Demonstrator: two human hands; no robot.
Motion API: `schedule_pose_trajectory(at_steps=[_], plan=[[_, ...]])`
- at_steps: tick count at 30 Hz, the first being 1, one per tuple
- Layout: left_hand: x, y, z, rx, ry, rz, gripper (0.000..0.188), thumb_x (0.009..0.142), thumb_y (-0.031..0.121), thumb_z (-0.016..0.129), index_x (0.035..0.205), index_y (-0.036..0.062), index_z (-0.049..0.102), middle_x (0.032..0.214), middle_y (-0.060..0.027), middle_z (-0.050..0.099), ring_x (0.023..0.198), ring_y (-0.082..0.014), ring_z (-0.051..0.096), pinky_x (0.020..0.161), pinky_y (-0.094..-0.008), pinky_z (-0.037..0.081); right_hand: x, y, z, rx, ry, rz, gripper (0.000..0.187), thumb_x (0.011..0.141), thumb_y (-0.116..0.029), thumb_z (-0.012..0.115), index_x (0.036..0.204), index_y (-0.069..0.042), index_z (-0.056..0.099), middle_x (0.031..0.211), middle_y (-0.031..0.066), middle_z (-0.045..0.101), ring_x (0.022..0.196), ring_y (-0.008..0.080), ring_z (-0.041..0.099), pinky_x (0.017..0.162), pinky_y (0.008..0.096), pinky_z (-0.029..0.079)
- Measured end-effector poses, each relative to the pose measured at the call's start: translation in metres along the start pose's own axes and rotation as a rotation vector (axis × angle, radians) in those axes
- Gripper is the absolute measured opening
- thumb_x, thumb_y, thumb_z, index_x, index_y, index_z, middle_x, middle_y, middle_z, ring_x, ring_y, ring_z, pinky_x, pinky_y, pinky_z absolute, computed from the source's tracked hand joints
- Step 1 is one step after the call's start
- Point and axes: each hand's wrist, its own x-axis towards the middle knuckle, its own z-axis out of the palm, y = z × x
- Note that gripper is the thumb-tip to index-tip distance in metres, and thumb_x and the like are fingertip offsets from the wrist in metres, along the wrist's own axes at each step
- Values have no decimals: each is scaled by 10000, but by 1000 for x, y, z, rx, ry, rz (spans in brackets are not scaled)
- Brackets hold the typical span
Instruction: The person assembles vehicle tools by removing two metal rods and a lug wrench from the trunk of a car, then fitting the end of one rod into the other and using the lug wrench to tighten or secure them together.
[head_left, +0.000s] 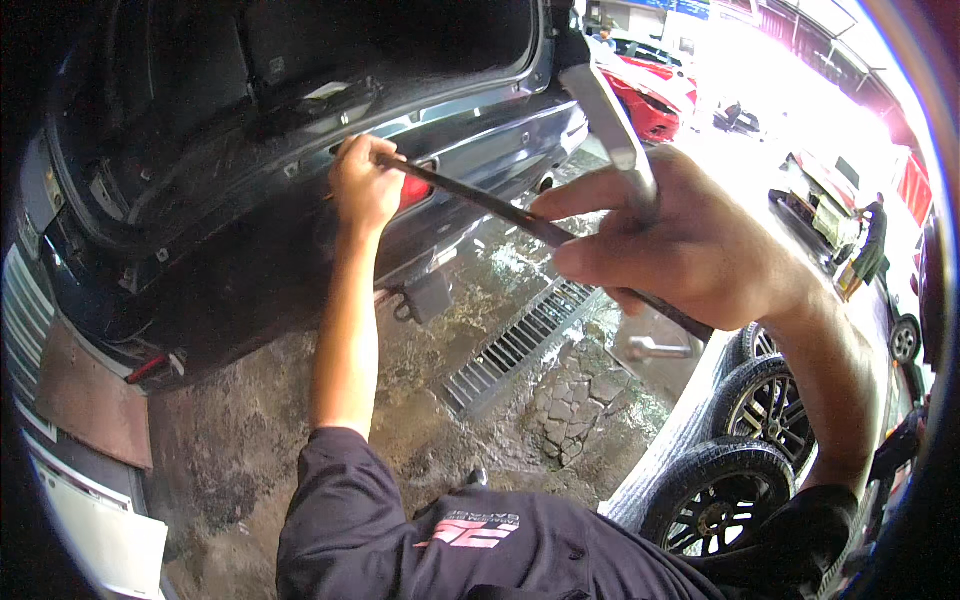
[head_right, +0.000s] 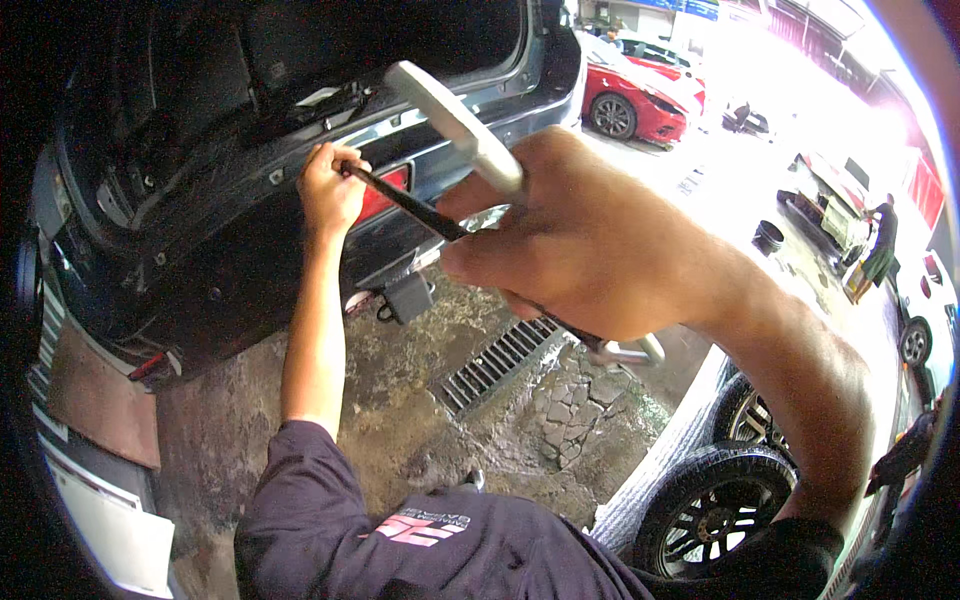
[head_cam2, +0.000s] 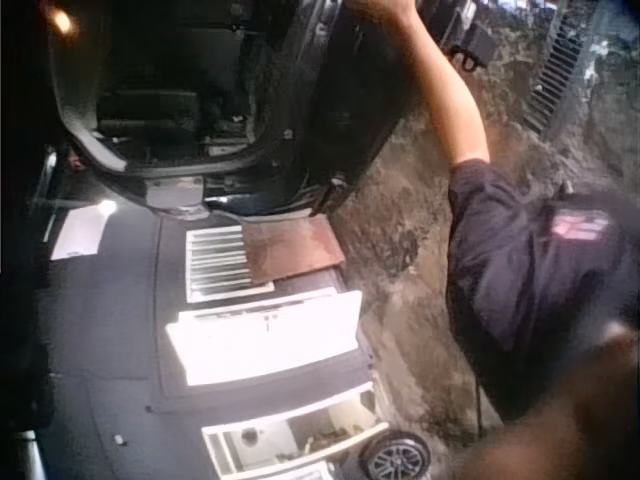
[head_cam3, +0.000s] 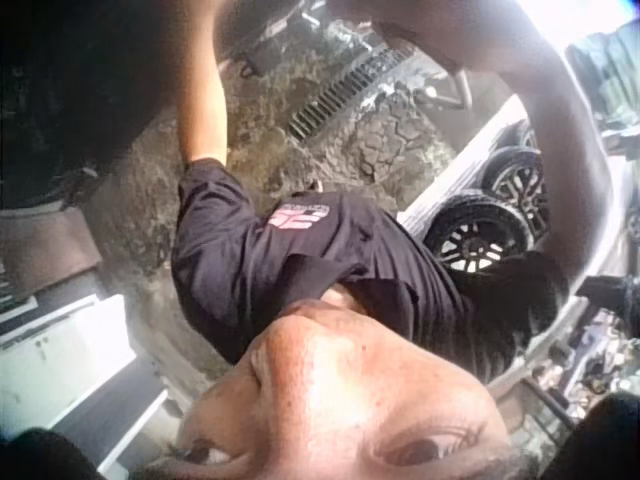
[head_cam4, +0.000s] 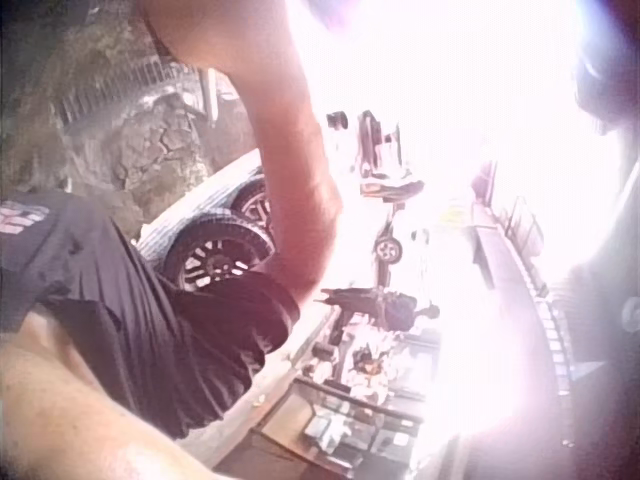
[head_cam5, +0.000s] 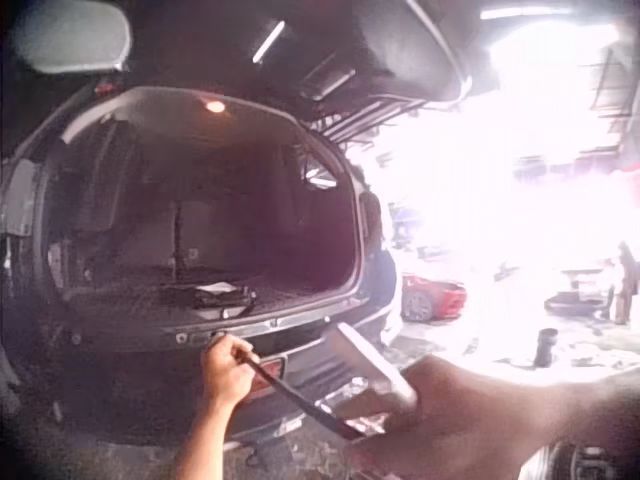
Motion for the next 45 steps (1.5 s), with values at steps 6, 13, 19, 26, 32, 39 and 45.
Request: schedule_pose_trajectory(at_steps=[6,13,19,26,32,39,45], plan=[[0,23,10,-39,11,-35,171,682,-71,714,811,13,639,776,-56,602,666,-138,624,636,-277,509,-9,6,-8,-89,-30,-6,370,860,-172,690,1144,64,656,609,54,607,535,104,605,506,265,469],[19,27,10,93,54,14,171,690,-12,760,813,40,654,765,-42,616,643,-136,604,613,-266,482,9,-19,-43,-100,58,53,359,808,-157,726,1080,73,683,572,52,598,470,96,563,428,241,390],[17,7,36,-73,105,-149,177,689,39,788,796,45,647,788,-78,631,701,-206,652,653,-326,521,17,-42,-49,-526,76,43,444,741,-118,773,1151,29,686,632,80,645,473,110,594,443,235,447],[18,13,11,-94,-24,-129,180,681,25,780,807,38,652,809,-88,637,699,-203,656,660,-330,527,17,-8,-50,-163,1,1,366,826,-192,699,1086,64,681,603,59,613,435,90,554,388,232,393],[19,27,8,1,-68,-47,179,695,38,756,853,36,671,814,-100,637,724,-230,649,676,-343,520,8,14,-51,31,10,-24,369,910,-302,639,1128,-9,692,586,45,584,400,65,516,342,225,342],[11,24,-7,67,-98,27,248,787,49,729,1034,60,704,834,-31,627,663,-108,561,650,-266,493,15,49,-61,51,193,-79,402,985,-405,553,1134,-62,702,581,33,562,373,48,451,348,224,284],[-23,29,-19,-165,-50,-162,396,872,84,723,1237,46,576,896,-12,587,695,-81,559,647,-240,497,-35,87,-64,279,351,57,518,1002,-496,494,1091,-29,702,542,19,515,347,49,400,345,228,282]])
